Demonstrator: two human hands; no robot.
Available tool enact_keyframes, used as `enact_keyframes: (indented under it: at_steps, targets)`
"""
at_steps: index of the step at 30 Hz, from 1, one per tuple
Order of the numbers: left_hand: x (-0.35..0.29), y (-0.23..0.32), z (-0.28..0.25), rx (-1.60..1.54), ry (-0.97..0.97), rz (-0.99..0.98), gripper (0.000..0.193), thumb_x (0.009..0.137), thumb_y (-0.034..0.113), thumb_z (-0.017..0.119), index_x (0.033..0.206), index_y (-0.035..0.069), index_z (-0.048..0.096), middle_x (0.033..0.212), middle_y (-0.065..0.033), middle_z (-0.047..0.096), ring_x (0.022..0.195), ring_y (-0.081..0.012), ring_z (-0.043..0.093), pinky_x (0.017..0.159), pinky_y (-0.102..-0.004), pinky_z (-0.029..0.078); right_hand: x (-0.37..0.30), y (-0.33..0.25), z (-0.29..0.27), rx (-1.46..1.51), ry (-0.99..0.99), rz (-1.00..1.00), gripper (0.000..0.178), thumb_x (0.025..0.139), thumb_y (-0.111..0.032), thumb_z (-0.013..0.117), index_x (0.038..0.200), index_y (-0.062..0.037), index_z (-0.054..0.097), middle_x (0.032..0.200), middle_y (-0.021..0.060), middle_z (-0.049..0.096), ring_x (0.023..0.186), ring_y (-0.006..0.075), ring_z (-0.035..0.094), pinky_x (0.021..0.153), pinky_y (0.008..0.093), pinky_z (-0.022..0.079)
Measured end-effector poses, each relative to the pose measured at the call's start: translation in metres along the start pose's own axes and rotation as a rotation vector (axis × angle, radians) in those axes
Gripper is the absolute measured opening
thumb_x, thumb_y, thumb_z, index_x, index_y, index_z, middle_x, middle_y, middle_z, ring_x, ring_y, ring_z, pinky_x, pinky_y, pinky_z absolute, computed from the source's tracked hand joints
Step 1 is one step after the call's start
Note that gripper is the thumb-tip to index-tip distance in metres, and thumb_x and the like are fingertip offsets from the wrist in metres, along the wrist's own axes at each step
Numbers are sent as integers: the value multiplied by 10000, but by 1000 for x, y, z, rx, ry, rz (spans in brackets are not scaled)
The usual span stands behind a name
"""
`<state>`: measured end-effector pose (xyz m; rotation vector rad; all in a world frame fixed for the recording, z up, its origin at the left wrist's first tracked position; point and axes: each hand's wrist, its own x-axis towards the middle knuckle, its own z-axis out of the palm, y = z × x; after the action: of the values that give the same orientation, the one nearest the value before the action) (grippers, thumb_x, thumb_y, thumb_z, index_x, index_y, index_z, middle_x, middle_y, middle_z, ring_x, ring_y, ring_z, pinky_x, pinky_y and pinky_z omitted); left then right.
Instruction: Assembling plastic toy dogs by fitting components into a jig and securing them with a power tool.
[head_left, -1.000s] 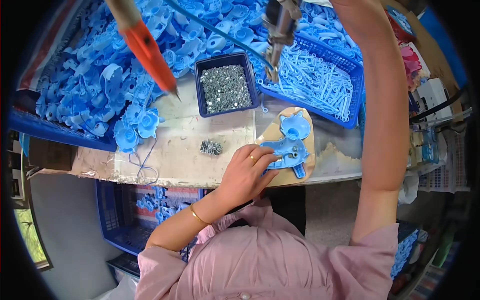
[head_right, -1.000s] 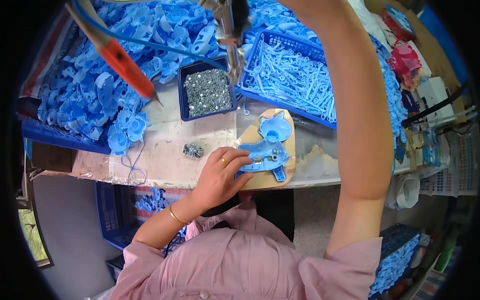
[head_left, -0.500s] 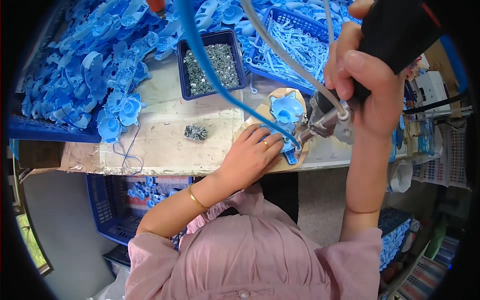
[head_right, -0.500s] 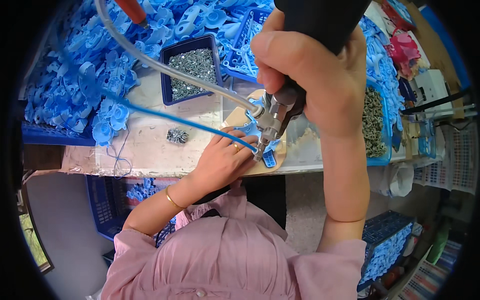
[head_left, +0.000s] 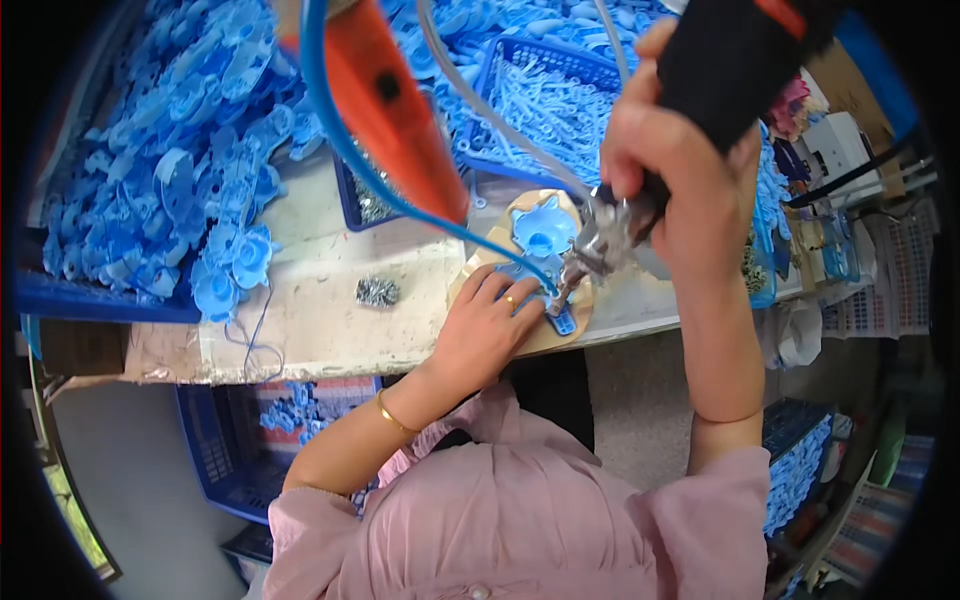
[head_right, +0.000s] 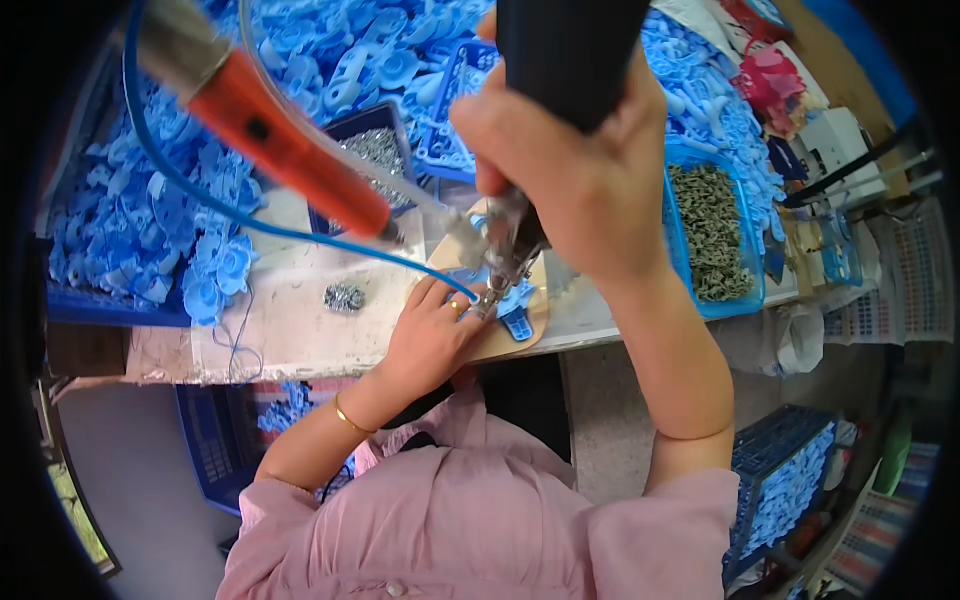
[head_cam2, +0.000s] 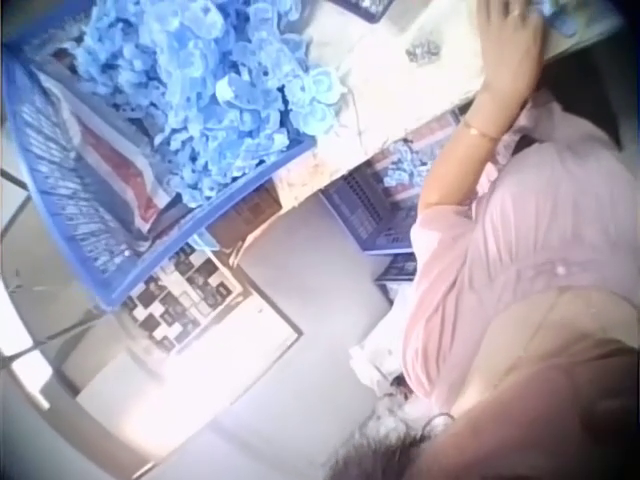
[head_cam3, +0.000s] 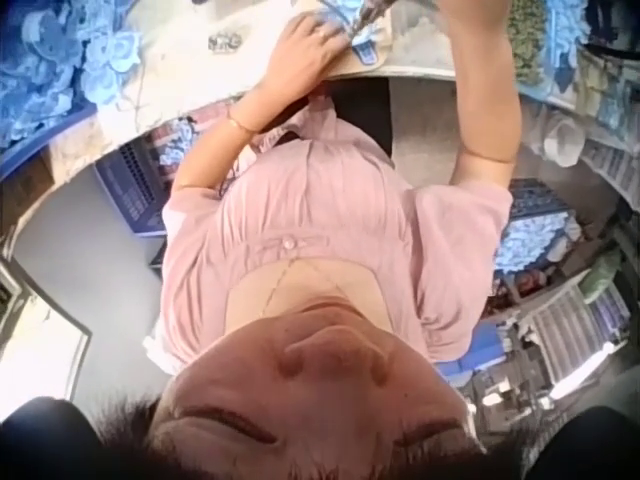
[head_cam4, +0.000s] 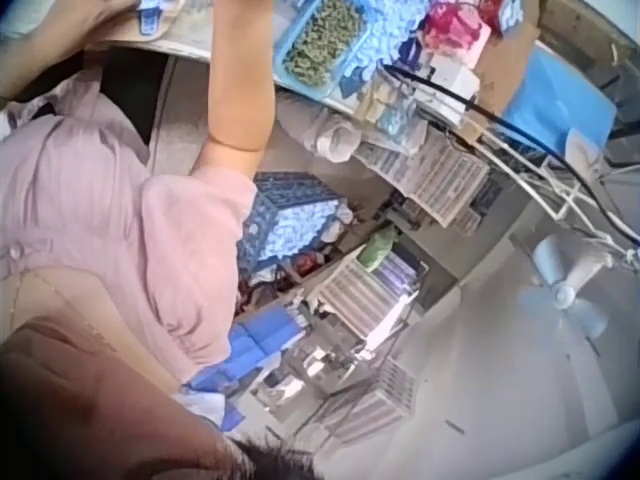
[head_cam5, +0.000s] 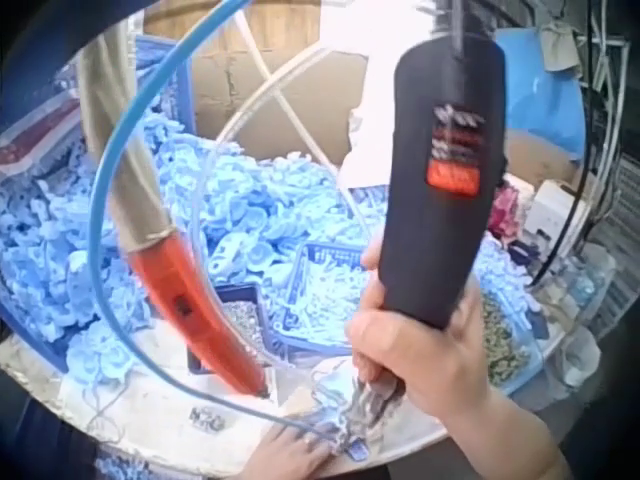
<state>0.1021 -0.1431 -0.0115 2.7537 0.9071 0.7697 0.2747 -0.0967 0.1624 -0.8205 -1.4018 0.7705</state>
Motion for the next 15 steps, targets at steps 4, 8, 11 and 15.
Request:
enact_keyframes:
  at_steps: [4,8,11,15]
  targets:
    - [3,7,-13,75,-61,26,158,869,146,633,1016,88,627,1142,-52,635,1065,-249,569,1035,-409,417,59,-46,-8,-76,-29,-43,405,868,-274,785,1092,-3,583,719,22,589,556,64,565,510,238,457]
    - [0,16,-66,-274,-64,-114,199,840,102,700,1015,39,630,1119,-103,682,977,-304,632,879,-429,492,116,-36,-43,-118,-299,-114,591,945,-575,640,1165,-30,585,970,54,621,926,104,628,801,266,510]
    - [-26,3,-127,-592,-160,-226,190,787,93,724,944,8,658,1031,-131,712,917,-323,651,826,-409,498,134,13,-100,-189,-203,-131,434,934,-372,664,1169,-10,615,909,63,646,819,121,626,722,271,503]
    - [-78,-11,-219,-531,-543,-514,245,806,191,736,975,19,693,971,-143,720,899,-334,666,801,-404,513,128,130,-221,-837,-30,102,252,944,-191,654,1107,-4,700,902,84,723,816,146,682,740,298,534]
